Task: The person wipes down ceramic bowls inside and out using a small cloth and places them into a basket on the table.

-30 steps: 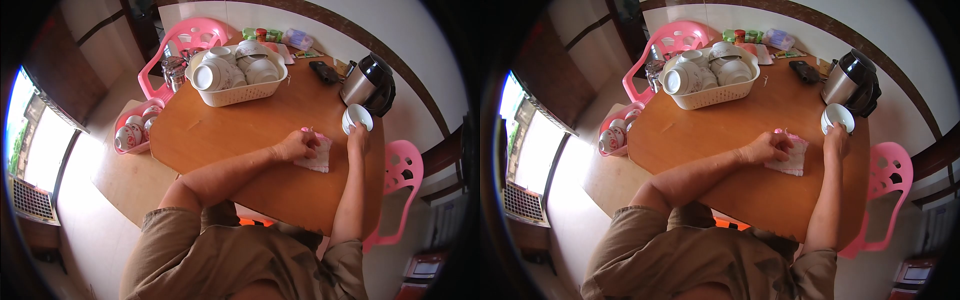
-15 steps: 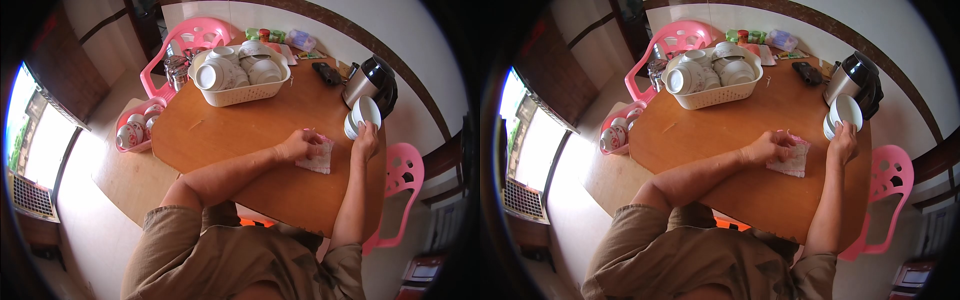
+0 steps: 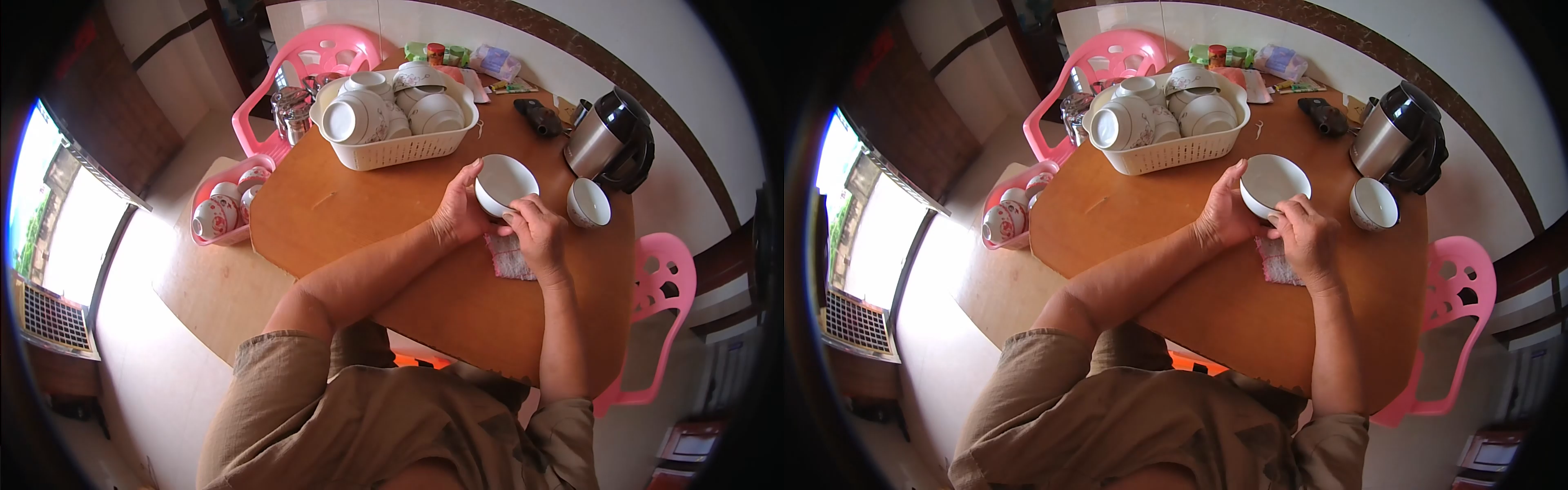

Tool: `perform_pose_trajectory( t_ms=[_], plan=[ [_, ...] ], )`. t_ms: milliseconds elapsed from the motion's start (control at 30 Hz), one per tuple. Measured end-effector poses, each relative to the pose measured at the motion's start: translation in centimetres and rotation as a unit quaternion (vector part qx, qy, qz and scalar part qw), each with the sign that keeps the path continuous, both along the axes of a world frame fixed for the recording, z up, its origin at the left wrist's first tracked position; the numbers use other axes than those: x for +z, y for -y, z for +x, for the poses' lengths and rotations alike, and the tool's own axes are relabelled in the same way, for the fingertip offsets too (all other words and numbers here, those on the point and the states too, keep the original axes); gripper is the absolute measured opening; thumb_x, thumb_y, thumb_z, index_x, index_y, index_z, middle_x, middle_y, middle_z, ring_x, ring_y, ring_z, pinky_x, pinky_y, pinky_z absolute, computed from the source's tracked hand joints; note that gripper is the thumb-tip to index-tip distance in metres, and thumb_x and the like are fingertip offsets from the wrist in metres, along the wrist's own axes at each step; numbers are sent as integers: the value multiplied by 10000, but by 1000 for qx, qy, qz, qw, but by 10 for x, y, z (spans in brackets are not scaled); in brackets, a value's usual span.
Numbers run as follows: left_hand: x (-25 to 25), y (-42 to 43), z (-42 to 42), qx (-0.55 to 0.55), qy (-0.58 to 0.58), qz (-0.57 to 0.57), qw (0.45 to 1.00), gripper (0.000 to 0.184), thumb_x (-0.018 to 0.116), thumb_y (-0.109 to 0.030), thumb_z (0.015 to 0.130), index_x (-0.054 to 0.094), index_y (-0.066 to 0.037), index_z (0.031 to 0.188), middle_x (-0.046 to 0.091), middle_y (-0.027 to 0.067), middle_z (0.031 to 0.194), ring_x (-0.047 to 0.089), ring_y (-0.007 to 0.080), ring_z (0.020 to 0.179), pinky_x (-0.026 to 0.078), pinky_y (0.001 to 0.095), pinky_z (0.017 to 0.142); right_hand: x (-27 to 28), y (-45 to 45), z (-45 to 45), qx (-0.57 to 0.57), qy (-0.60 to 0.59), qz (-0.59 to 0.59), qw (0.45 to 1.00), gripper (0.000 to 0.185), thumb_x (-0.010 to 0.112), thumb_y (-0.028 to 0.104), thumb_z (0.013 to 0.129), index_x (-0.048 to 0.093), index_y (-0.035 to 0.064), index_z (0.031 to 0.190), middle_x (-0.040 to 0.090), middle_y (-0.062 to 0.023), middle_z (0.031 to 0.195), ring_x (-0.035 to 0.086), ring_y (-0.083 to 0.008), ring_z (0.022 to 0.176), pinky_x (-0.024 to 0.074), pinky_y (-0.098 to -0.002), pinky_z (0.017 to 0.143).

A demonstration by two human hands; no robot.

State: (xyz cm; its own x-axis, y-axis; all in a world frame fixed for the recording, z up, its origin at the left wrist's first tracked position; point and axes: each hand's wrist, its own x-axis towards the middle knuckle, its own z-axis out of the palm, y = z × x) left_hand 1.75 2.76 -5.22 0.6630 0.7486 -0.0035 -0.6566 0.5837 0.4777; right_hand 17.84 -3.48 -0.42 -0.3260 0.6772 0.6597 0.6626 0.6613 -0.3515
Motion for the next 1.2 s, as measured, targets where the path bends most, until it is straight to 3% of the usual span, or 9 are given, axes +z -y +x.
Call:
perform_pose_trajectory(
  t_ms=[133, 200, 267, 367, 467, 533, 600, 700, 1200],
  plan=[
    [-2, -5, -2, -14, 33, 5, 999, 698, 532, -675, 836, 529, -180, 1329, 598, 101, 1290, 586, 330, 1119, 522, 510, 724, 38, 16, -5, 18, -98, -66, 993, 263, 661, -38, 802, 660, 14, 1060, 583, -107, 1158, 657, -163, 769, 507, -278, 591],
    [0, -4, -4, -12, 29, 21, 999, 662, 554, -641, 838, 530, -179, 1311, 604, 95, 1275, 597, 329, 1102, 528, 500, 701, 77, 34, -6, 110, -200, -125, 966, 306, 684, -39, 786, 661, 6, 1087, 589, -68, 1126, 576, -99, 830, 454, -206, 612],
    [2, -2, -4, -7, 10, 49, 999, 625, 576, -606, 841, 531, -175, 1292, 610, 92, 1254, 607, 328, 1086, 535, 493, 682, 122, 62, -5, 266, -272, -212, 900, 291, 733, 93, 819, 656, -33, 1070, 614, -119, 1035, 598, -148, 818, 460, -233, 664],
    [3, 2, -2, 8, 4, 88, 996, 596, 607, -546, 854, 536, -157, 1300, 614, 99, 1243, 612, 313, 1079, 563, 492, 665, 178, 95, 7, 470, -140, -199, 848, 180, 678, 160, 857, 648, 27, 974, 641, -99, 961, 623, -165, 772, 475, -292, 602],
    [1, 1, -1, 3, 20, 108, 994, 538, 621, -497, 869, 547, -140, 1266, 620, 105, 1200, 628, 324, 1049, 574, 499, 658, 219, 114, 15, 558, 97, -105, 818, 142, 623, 226, 895, 639, 86, 879, 668, -78, 887, 648, -182, 726, 491, -350, 540],
    [2, 1, -2, -5, 25, 112, 993, 516, 622, -487, 875, 555, -133, 1244, 621, 107, 1178, 630, 324, 1043, 577, 503, 659, 209, 123, -12, 619, -29, -51, 783, 171, 705, 189, 760, 612, 131, 891, 655, -57, 866, 629, -189, 681, 444, -315, 517],
    [3, 1, -2, -12, 26, 118, 993, 516, 623, -482, 877, 557, -130, 1249, 621, 109, 1182, 631, 327, 1042, 578, 507, 659, 207, 123, -16, 628, -83, -88, 768, 241, 739, 167, 695, 597, 144, 889, 645, -51, 850, 609, -185, 649, 419, -291, 504],
    [2, -1, -2, -14, 15, 119, 993, 532, 631, -476, 877, 564, -111, 1258, 629, 121, 1180, 632, 335, 1046, 582, 517, 667, 235, 124, -2, 566, -47, -283, 773, 206, 717, 156, 701, 595, 116, 862, 636, -67, 834, 580, -162, 618, 410, -275, 501],
    [0, 0, 1, 1, 11, 104, 995, 525, 604, -491, 897, 563, -121, 1267, 630, 122, 1196, 628, 342, 1059, 579, 516, 652, 206, 112, 3, 580, -107, -173, 789, 206, 709, 138, 694, 586, 119, 858, 634, -66, 826, 542, -153, 590, 401, -270, 484]
  ],
)
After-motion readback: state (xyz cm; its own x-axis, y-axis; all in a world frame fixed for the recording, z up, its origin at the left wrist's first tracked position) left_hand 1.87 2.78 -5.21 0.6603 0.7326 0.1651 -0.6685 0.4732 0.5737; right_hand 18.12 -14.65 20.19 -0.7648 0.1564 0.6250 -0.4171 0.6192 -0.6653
